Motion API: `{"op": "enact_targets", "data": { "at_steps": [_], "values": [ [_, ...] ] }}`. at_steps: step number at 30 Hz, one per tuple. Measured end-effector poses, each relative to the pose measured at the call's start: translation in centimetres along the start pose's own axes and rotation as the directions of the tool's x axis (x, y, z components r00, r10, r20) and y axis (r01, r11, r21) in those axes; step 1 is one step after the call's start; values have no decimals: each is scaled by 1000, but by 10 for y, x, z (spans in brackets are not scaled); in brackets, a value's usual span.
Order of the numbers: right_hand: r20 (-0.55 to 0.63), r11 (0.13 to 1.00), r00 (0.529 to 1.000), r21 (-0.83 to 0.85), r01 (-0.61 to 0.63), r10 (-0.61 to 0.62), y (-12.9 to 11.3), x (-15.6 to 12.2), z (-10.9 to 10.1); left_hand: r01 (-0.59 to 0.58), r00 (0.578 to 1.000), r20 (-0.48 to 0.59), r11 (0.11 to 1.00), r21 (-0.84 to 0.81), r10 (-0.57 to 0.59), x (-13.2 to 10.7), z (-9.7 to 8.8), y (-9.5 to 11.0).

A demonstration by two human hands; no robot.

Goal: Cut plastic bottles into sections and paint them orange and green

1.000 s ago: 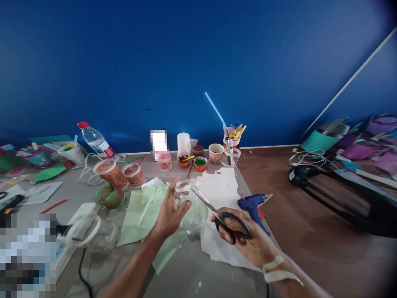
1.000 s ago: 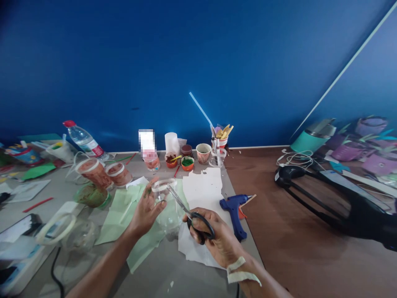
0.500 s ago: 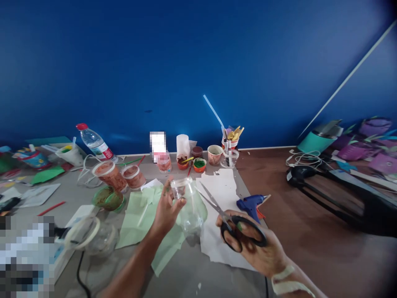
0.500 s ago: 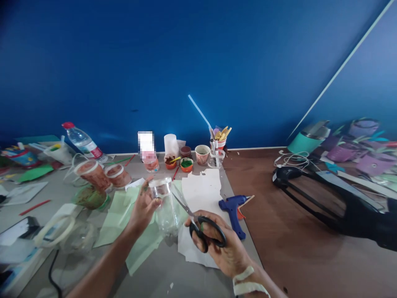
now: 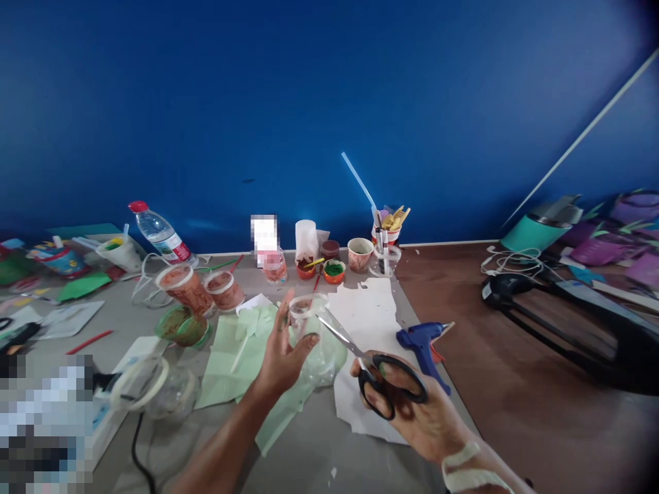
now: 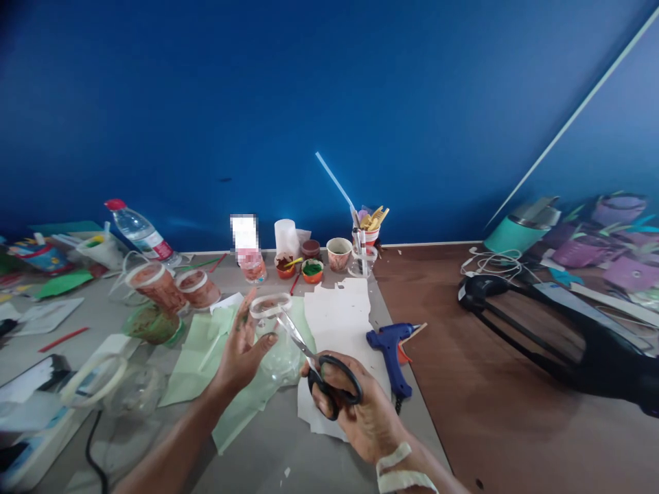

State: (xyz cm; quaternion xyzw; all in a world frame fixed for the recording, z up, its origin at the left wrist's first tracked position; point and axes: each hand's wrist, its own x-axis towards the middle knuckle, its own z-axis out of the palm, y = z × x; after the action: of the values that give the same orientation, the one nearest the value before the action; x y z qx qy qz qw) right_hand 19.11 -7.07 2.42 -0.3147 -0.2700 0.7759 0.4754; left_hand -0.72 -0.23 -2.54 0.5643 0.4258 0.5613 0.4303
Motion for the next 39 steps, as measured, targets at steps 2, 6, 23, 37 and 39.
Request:
{"op": "enact_targets", "data": {
  "at_steps": [2,6,23,37,39],
  "values": [
    [-19,1000,1000,7,2,-2,2,0,0,-9,1000,-2,999,49,9,-2,-1,-3],
    [-31,1000,999,10,25,-25,7,2,-2,-30,999,33,997,76,27,-6,-1,-6],
    [-46,999,999,41,31,-29,15,0,-1,-40,998,57,990,132,32,-12,3,-4],
    [-30,996,996,25,81,-80,31,7,5,6,998,54,998,63,-9,-12,2,0],
    [-26,996,996,18,86,-85,31,8,6,14,998,57,998,65,-18,-12,3,3]
  ]
}}
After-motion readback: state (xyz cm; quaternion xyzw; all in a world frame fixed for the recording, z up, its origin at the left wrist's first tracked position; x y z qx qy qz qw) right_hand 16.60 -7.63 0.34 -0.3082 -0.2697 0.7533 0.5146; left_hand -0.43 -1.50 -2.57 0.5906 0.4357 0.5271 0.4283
